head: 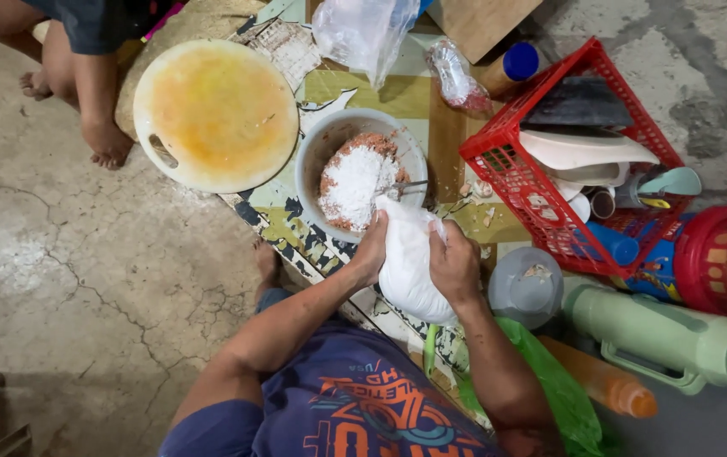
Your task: The person prepares a meat mixture for meatballs by opening a bag of binder with a knife, pouring it into a bowl of ground meat, and then mixing and kneading the mixture thoroughly by hand.
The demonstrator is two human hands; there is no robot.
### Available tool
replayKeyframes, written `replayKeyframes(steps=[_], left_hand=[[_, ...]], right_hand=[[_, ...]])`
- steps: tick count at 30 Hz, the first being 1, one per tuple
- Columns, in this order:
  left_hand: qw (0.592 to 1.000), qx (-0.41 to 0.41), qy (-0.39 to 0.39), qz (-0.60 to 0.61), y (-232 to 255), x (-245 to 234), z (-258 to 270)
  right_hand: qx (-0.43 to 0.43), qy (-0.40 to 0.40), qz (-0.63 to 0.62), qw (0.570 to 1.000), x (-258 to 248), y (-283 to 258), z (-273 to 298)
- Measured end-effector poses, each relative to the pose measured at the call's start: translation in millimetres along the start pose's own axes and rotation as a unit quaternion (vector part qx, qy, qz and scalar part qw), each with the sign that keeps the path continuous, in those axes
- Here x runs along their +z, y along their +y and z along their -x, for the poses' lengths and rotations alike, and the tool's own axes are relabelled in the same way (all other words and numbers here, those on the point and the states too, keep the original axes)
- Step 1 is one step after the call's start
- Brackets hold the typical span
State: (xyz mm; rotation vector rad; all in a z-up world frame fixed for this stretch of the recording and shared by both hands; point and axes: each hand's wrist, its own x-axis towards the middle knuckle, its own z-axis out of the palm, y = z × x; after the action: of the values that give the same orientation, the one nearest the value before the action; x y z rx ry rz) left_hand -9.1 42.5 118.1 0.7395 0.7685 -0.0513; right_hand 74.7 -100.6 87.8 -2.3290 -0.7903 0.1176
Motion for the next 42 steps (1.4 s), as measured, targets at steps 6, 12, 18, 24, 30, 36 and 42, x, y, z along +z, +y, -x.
replayKeyframes(steps=[6, 12, 18, 24, 30, 36, 42], left_hand=[[1.000, -0.003, -0.004, -0.009, -23.7, -17.3, -21.9], [0.990, 0.042, -0.004, -0.135, -31.1, -28.8, -16.6], [0.948, 0.161, -0.016, -0.276, -69.3, -48.1, -43.6], [0.897, 0.291, -0.058, -0.327, -94.5, -61.9, -56.1], [0.881, 0.311, -0.084, -0.347, -120.0, -70.2, -64.4], [0.876, 0.336, -0.064, -0.339, -136.6, -77.8, -70.5], [0.860, 0.391, -0.048, -0.323, -91.2, -76.1, -57.8]], right_hand=[[0.019, -0.001, -0.012, 1.000, 5.1, 10.0, 4.2], [0.075, 0.004, -0.029, 0.997, 9.4, 25.9, 34.2], [0.039, 0.134, -0.034, 0.990, 24.7, 62.3, 79.7], [0.050, 0.221, -0.060, 0.972, 28.7, 58.5, 103.0], [0.023, 0.246, -0.035, 0.968, 48.3, 76.8, 124.2], [-0.005, 0.237, -0.053, 0.970, 41.0, 64.1, 119.0], [-0.035, 0.248, -0.125, 0.960, -2.7, 8.8, 76.8]])
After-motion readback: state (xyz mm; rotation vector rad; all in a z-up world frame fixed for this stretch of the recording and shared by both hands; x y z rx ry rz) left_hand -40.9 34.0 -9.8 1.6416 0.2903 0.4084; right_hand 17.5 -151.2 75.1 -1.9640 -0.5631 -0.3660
